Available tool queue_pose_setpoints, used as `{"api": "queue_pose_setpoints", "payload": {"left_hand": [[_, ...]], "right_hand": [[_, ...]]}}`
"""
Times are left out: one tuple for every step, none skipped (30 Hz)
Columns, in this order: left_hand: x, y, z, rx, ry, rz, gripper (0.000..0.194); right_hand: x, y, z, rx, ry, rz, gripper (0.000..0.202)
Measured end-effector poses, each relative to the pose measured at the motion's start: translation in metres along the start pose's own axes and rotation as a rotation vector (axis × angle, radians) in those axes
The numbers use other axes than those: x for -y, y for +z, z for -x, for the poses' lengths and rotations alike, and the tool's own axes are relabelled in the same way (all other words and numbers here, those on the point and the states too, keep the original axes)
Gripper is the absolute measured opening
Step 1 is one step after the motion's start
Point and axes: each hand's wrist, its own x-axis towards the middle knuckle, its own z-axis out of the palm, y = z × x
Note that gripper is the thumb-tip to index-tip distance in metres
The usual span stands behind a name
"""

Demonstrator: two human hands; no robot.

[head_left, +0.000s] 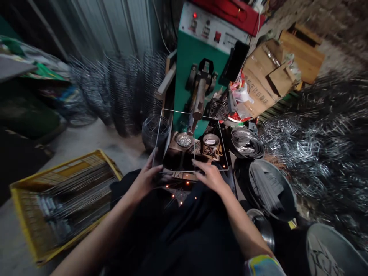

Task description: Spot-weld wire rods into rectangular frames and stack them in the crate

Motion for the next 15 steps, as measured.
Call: {"api": "queue_pose_setpoints", "payload": {"left_hand": [[-0.007,-0.002,-0.022,0.021,0.031,0.007,0.102],[-0.013,-0.004,-0.043,0.043,0.060,0.015,0.101],[-0.019,-0.006,-0.062,0.063,0.082,0.020,0.100],[-0.024,-0.007,-0.079,0.079,0.101,0.024,0.099],[-0.029,-0.008,-0.093,0.089,0.115,0.029,0.097],[-0.034,-0.009,-0.105,0.090,0.125,0.032,0.095],[-0.038,-0.010,-0.115,0.090,0.133,0.032,0.094],[-0.041,-0.011,-0.123,0.087,0.139,0.031,0.094],[-0.045,-0.011,-0.129,0.082,0.142,0.028,0.094],[-0.049,-0.011,-0.133,0.076,0.141,0.023,0.094],[-0.052,-0.011,-0.136,0.072,0.141,0.018,0.094],[-0.055,-0.010,-0.139,0.071,0.142,0.016,0.096],[-0.058,-0.010,-0.140,0.075,0.146,0.016,0.097],[-0.060,-0.009,-0.141,0.081,0.153,0.018,0.098],[-0.062,-0.009,-0.141,0.086,0.161,0.022,0.098]], "right_hand": [[-0.008,-0.006,-0.019,-0.021,0.009,0.028,0.057],[-0.016,-0.012,-0.037,-0.043,0.018,0.057,0.060],[-0.023,-0.018,-0.053,-0.067,0.024,0.084,0.061],[-0.031,-0.023,-0.068,-0.089,0.027,0.108,0.061],[-0.038,-0.028,-0.081,-0.108,0.026,0.127,0.059],[-0.044,-0.032,-0.091,-0.125,0.020,0.137,0.057],[-0.050,-0.035,-0.100,-0.138,0.012,0.140,0.056],[-0.055,-0.037,-0.108,-0.150,0.004,0.140,0.055],[-0.059,-0.037,-0.114,-0.161,-0.004,0.138,0.054],[-0.062,-0.038,-0.119,-0.173,-0.012,0.136,0.052],[-0.065,-0.037,-0.123,-0.188,-0.020,0.133,0.051],[-0.067,-0.037,-0.127,-0.206,-0.027,0.132,0.050],[-0.068,-0.036,-0.131,-0.222,-0.032,0.131,0.049],[-0.069,-0.035,-0.134,-0.235,-0.035,0.129,0.048],[-0.070,-0.034,-0.137,-0.244,-0.037,0.123,0.048]]}}
